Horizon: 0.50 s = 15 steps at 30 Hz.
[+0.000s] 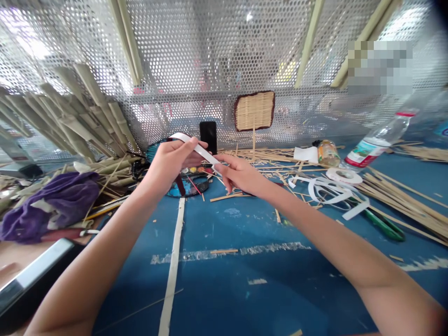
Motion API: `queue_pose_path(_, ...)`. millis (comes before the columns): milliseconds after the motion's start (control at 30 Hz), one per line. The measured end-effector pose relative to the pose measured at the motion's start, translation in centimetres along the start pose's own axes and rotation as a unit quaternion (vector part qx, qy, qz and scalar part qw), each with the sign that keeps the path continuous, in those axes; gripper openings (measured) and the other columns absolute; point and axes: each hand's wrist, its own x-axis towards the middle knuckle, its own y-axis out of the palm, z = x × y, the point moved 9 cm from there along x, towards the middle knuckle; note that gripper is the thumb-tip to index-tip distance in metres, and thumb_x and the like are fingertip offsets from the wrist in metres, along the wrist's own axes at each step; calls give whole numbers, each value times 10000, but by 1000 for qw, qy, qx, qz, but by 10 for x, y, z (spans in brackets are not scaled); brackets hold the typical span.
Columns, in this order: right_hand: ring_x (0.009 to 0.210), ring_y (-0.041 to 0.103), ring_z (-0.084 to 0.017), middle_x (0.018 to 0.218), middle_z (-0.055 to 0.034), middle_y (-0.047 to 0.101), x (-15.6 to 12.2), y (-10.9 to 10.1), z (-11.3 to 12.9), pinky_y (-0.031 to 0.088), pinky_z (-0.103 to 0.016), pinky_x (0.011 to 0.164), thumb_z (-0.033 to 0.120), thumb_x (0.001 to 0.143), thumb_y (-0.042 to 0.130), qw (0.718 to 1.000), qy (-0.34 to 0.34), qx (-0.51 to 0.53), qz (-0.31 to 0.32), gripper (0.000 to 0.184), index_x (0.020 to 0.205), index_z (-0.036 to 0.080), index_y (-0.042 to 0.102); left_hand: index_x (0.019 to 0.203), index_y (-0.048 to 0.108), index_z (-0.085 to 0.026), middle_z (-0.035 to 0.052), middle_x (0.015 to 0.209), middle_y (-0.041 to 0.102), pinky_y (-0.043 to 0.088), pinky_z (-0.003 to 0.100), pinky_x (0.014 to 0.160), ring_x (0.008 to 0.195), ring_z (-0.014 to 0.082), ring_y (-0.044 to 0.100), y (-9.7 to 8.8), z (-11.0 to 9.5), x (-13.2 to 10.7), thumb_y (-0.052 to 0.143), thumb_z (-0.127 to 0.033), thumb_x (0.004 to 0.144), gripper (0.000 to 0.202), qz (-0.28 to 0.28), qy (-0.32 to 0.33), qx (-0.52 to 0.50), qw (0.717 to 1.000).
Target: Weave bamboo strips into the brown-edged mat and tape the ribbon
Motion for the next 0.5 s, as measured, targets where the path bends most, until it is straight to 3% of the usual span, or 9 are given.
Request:
queue_pose_path(233, 378, 478, -91, 430, 96, 477, -1, 0, -5, 405, -193, 438, 392, 1022, 465, 999, 24, -15, -15, 366, 1305, 181, 562, 985, 758, -137, 103, 871, 771, 619, 380, 880, 947, 268, 751, -4, 0, 1, 621, -416, 917, 318, -15, -3, 5, 1000)
queue_pose_path(500, 358, 432, -97, 406, 111, 438, 0, 2, -7, 425, -202, 415, 346, 1007, 494, 999, 41, 16, -22, 269, 1201, 176, 568, 998, 756, -145, 98, 910, 775, 620, 374, 884, 969, 272, 746, 1, 0, 0, 618, -443, 911, 339, 4, 16, -6, 1000)
